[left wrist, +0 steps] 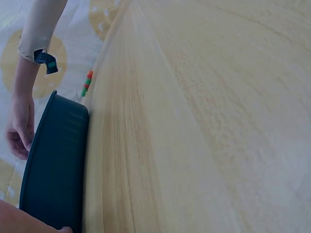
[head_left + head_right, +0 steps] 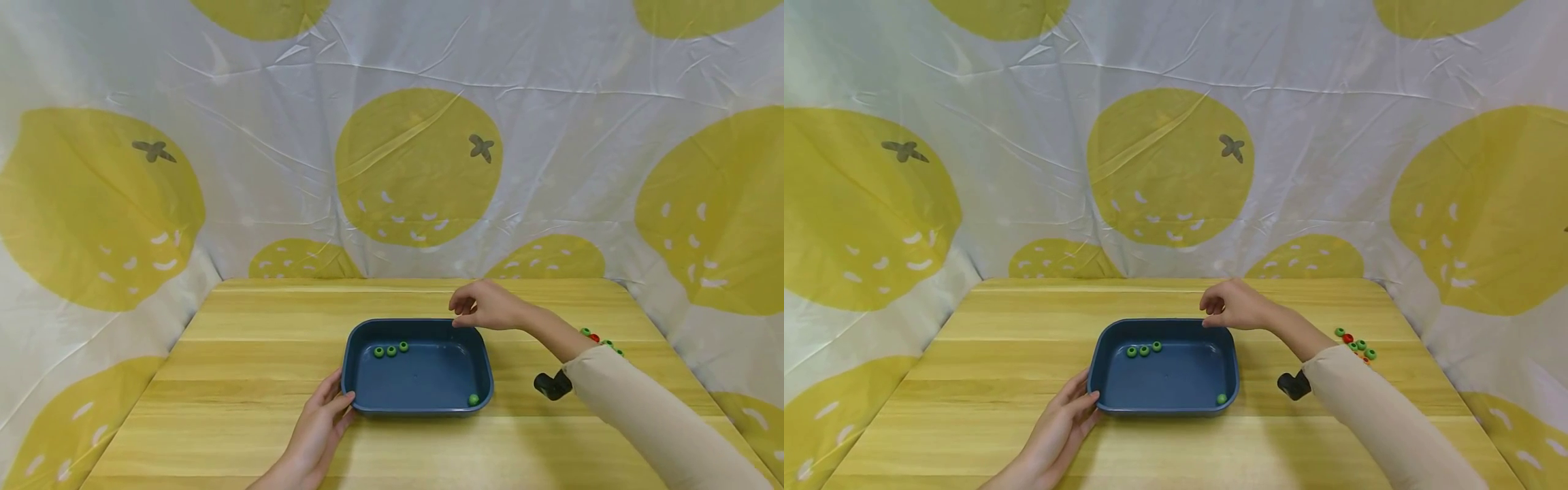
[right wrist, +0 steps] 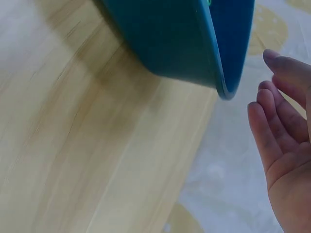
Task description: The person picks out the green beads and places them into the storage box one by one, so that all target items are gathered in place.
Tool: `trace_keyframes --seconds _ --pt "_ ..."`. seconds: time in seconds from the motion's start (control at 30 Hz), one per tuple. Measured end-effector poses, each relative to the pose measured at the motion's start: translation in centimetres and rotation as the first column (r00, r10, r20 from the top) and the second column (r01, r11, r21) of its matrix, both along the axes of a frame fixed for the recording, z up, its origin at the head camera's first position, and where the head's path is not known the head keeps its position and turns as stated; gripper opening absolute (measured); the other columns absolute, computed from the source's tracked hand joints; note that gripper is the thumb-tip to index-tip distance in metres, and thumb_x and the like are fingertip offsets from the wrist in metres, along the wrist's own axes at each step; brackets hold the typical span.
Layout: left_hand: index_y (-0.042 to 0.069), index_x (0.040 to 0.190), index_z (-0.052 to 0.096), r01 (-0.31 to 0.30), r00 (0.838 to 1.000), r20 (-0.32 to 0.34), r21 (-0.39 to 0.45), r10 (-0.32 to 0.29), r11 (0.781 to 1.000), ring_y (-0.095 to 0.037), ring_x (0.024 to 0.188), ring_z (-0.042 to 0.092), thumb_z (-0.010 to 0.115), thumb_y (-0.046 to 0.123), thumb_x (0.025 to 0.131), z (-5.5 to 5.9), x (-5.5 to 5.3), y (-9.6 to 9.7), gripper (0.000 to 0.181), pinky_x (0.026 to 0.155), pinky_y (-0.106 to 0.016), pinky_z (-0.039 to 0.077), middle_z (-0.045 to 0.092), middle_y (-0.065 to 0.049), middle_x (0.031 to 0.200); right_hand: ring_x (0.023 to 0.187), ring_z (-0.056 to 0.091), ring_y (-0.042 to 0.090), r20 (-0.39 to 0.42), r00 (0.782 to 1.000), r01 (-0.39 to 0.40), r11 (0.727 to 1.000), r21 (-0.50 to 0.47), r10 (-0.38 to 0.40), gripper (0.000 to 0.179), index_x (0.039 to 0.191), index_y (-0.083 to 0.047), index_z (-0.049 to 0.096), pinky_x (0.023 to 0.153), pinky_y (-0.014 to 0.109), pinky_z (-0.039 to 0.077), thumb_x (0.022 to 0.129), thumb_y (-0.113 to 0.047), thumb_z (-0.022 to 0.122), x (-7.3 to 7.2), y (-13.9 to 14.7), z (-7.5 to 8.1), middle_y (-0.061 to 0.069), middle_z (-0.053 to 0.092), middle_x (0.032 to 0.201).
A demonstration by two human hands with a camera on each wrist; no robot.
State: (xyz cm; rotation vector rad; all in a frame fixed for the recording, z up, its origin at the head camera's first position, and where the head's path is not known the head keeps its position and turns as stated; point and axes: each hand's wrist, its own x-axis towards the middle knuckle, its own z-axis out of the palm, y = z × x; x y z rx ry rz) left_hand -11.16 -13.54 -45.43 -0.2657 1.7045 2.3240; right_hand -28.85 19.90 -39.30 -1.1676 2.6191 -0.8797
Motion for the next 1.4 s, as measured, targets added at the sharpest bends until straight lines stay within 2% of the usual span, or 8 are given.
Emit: trace_keyframes --seconds 0.47,0.97,1.4 --pt "-0.004 0.162 0.017 0.004 1.000 -0.003 0.004 -0.004 1.000 -0.044 0.149 0.027 0.048 0.006 0.107 -0.1 0.0 0.0 0.064 0.118 -0.054 0.031 0.019 -0.030 0.164 0.083 0.068 0.011 0.003 0.997 0.074 0.997 -0.016 -0.074 0.018 0.103 -0.008 0.076 0.076 0.028 0.060 0.088 -0.014 0.084 0.8 3.2 0.3 -0.005 0.069 0.093" --pt "-0.005 0.162 0.017 0.007 1.000 -0.006 0.008 -0.007 1.000 -0.044 0.149 0.026 0.048 0.005 0.107 0.0 -0.1 0.0 0.064 0.119 -0.055 0.029 0.018 -0.029 0.165 0.079 0.067 0.011 -0.017 0.990 0.142 0.990 -0.008 -0.143 0.015 0.099 -0.010 0.075 0.073 0.028 0.060 0.088 -0.013 0.085 1.3 6.7 -0.4 -0.006 0.067 0.089" --pt "-0.005 0.162 0.016 -0.001 1.000 0.001 0.005 0.001 1.000 -0.044 0.149 0.026 0.048 0.004 0.107 -0.2 -0.2 -0.1 0.063 0.119 -0.055 0.030 0.017 -0.031 0.165 0.081 0.066 0.013 0.010 0.974 0.226 0.974 0.017 -0.227 0.016 0.101 -0.006 0.074 0.073 0.028 0.060 0.090 -0.013 0.083 1.8 9.4 -0.9 -0.005 0.067 0.089"
